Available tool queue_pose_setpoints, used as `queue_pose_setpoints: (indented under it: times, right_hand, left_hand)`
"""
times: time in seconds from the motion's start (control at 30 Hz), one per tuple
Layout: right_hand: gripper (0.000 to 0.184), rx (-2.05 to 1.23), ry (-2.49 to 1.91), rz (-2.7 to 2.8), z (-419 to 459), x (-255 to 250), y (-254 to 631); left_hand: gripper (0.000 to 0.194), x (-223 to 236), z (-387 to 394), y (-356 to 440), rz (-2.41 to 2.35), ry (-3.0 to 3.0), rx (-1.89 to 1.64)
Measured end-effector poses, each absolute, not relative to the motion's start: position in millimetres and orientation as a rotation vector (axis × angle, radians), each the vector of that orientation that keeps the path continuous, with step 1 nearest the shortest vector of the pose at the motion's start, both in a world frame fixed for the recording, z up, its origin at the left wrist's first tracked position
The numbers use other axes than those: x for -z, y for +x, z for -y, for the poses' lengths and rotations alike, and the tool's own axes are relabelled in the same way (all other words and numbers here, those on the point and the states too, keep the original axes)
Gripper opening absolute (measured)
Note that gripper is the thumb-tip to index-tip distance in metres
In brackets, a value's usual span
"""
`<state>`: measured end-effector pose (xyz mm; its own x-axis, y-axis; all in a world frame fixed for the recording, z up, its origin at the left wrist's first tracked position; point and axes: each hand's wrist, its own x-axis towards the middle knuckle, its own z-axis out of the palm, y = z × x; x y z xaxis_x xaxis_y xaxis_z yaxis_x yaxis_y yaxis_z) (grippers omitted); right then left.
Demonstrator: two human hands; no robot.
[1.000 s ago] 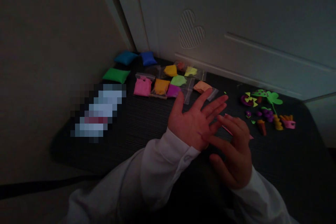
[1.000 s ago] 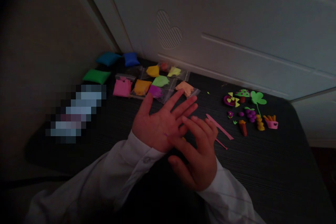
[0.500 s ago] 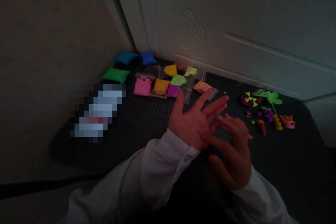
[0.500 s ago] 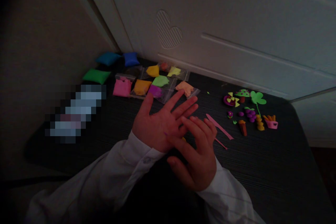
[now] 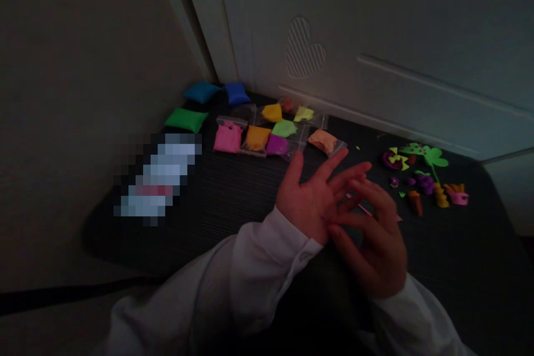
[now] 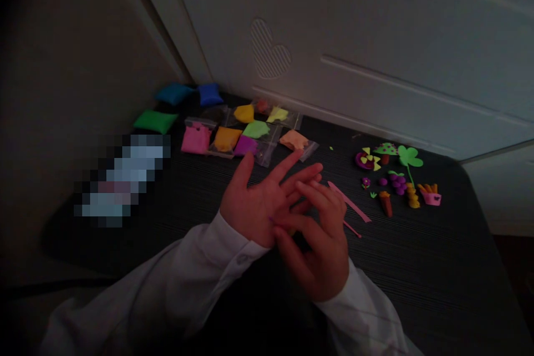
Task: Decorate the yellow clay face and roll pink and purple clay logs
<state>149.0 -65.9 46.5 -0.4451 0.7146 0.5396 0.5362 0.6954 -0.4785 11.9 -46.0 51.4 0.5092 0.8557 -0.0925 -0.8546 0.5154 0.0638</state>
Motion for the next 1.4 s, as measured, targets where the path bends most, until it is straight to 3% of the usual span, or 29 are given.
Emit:
queue_pose_setpoints:
  times: [0.6, 1.0, 1.4]
  right_hand:
    - [0.007, -0.369, -1.096, 2.168, 68.6, -47.0, 138.4]
    - [0.021, -0.341, -0.931, 2.189, 69.3, -51.1, 151.3]
    - [0.021, -0.329, -0.902, 2.271, 70.1, -50.4, 148.0]
  left_hand:
    - [0.065, -46.8, 44.6, 10.7, -0.179, 0.031, -1.048]
    - [0.066, -51.7, 47.2, 10.2, -0.092, 0.017, -1.087]
    - [0.067, -52.2, 48.3, 9.4, -0.079, 0.041, -1.05]
